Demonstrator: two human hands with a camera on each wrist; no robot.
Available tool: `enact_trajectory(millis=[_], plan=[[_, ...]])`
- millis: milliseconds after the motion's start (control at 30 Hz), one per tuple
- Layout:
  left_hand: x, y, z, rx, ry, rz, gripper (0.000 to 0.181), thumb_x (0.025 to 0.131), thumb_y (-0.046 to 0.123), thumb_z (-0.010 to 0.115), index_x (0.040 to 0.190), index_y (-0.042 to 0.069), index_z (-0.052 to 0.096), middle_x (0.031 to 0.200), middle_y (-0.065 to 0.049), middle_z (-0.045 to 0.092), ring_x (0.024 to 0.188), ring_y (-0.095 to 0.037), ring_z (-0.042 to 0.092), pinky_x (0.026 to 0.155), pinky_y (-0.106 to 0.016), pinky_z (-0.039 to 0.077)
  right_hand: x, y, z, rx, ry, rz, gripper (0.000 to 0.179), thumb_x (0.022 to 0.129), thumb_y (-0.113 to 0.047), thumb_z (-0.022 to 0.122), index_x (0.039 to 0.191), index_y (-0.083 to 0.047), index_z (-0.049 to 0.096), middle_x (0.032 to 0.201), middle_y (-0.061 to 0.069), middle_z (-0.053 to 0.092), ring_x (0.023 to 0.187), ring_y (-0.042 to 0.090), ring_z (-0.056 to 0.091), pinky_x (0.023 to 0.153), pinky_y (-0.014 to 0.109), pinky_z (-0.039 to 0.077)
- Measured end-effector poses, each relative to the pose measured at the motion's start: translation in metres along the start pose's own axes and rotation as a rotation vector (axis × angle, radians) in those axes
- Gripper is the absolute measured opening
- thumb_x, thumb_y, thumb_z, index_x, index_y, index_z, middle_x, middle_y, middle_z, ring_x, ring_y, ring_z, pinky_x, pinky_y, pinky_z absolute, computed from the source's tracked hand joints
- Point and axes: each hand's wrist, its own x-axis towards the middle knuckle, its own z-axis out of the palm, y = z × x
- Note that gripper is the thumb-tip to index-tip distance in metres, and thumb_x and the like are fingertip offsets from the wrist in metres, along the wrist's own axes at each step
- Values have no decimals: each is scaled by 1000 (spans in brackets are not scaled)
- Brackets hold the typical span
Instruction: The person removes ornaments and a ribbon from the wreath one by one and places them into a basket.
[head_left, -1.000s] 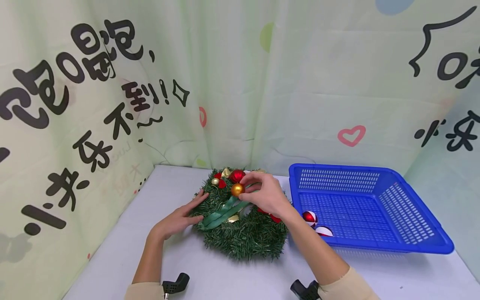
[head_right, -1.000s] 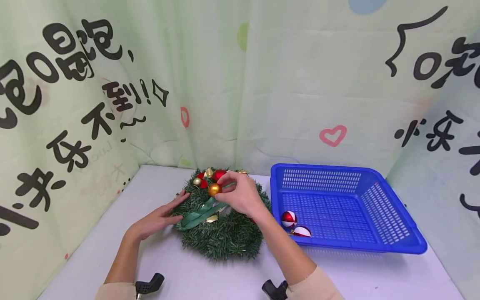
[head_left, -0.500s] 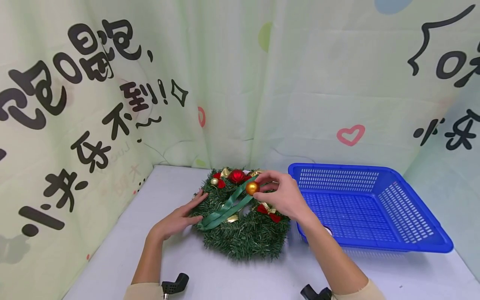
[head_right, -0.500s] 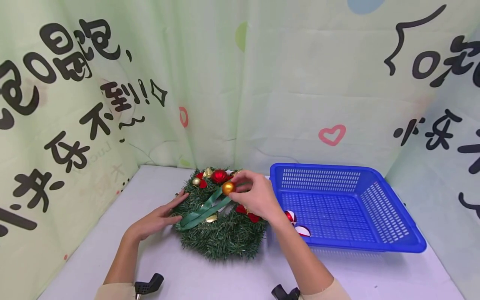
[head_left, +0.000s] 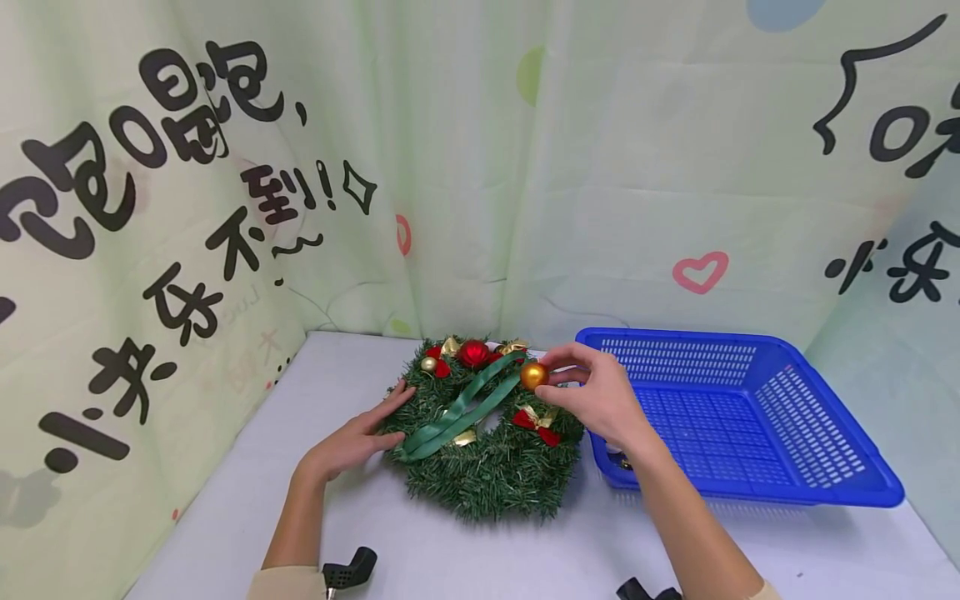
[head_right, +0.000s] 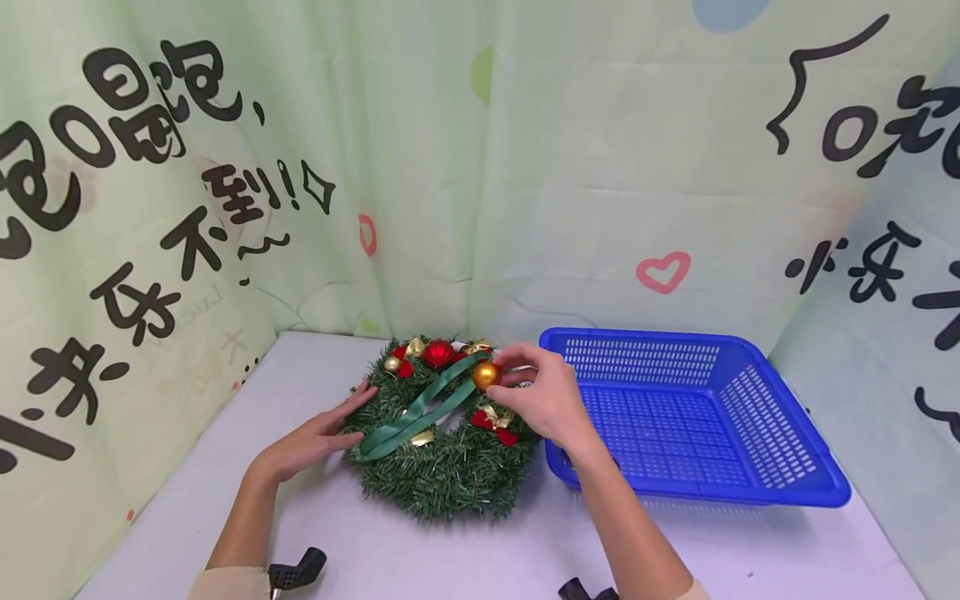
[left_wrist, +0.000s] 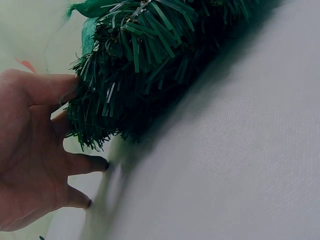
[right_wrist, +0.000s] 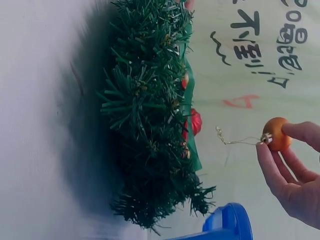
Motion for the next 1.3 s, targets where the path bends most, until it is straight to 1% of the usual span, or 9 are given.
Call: enact_trajectory(millis=[167, 400, 500, 633, 700, 867, 967, 1067, 1300], plan=[[0, 1, 0, 6, 0, -4, 73, 106, 23, 61, 168, 29, 23, 177, 2, 2, 162, -37, -3, 125, -70, 8, -5, 1, -10, -34, 28, 4, 34, 88, -17, 85, 118, -11, 72, 119, 10, 74, 104, 22, 75, 89, 37, 58], [0, 1, 0, 12, 5, -4, 73, 106, 23, 61, 168, 29, 23, 177, 2, 3, 162, -37, -2, 124, -71, 8, -11, 7, -23, -35, 59, 30, 34, 88, -19, 85, 119, -13, 72, 125, 9, 73, 108, 23, 74, 91, 39, 59], [-1, 0, 0, 6, 4, -5, 73, 106, 22, 61, 168, 29, 23, 177, 2, 2, 162, -37, -3, 124, -71, 8, -13, 9, -27, -33, 74, 33, 33, 88, -19, 85, 119, -13, 72, 123, 8, 74, 108, 22, 74, 89, 36, 59], [0, 0, 0, 6, 3, -2, 73, 106, 22, 61, 168, 29, 23, 177, 2, 2, 162, -37, -3, 124, -71, 8, -17, 12, -33, -22, 88, 40, 34, 88, -22, 85, 118, -12, 72, 122, 9, 74, 107, 17, 74, 86, 33, 58], [0, -1, 0, 10, 4, 3, 73, 106, 22, 61, 168, 29, 23, 177, 2, 2, 162, -36, -3, 125, -70, 8, -19, 14, -36, -18, 93, 44, 36, 88, -24, 85, 119, -12, 71, 122, 9, 74, 106, 15, 74, 86, 33, 58], [1, -1, 0, 17, 5, 2, 73, 106, 23, 61, 168, 30, 23, 177, 3, 2, 162, -36, -2, 125, -70, 8, -25, 19, -44, -28, 111, 68, 39, 90, -28, 84, 122, -11, 70, 126, 11, 71, 108, 14, 73, 84, 31, 59], [1, -1, 0, 15, 4, -2, 73, 106, 24, 61, 167, 31, 23, 177, 3, 2, 162, -37, -2, 124, -71, 9, -28, 23, -50, -39, 123, 87, 42, 91, -29, 83, 126, -11, 69, 128, 12, 70, 107, 10, 73, 83, 27, 58], [1, -1, 0, 13, 3, -5, 73, 106, 24, 61, 167, 31, 23, 177, 3, 3, 162, -37, -2, 124, -71, 9, -30, 29, -55, -53, 137, 100, 44, 92, -30, 83, 128, -11, 68, 129, 13, 70, 105, 8, 73, 83, 27, 58], [1, -1, 0, 16, 6, -12, 72, 106, 24, 61, 167, 32, 23, 177, 3, 3, 162, -37, -1, 124, -71, 9, -35, 41, -65, -129, 175, 128, 45, 93, -36, 80, 129, -12, 68, 130, 13, 71, 111, 17, 72, 86, 27, 55]])
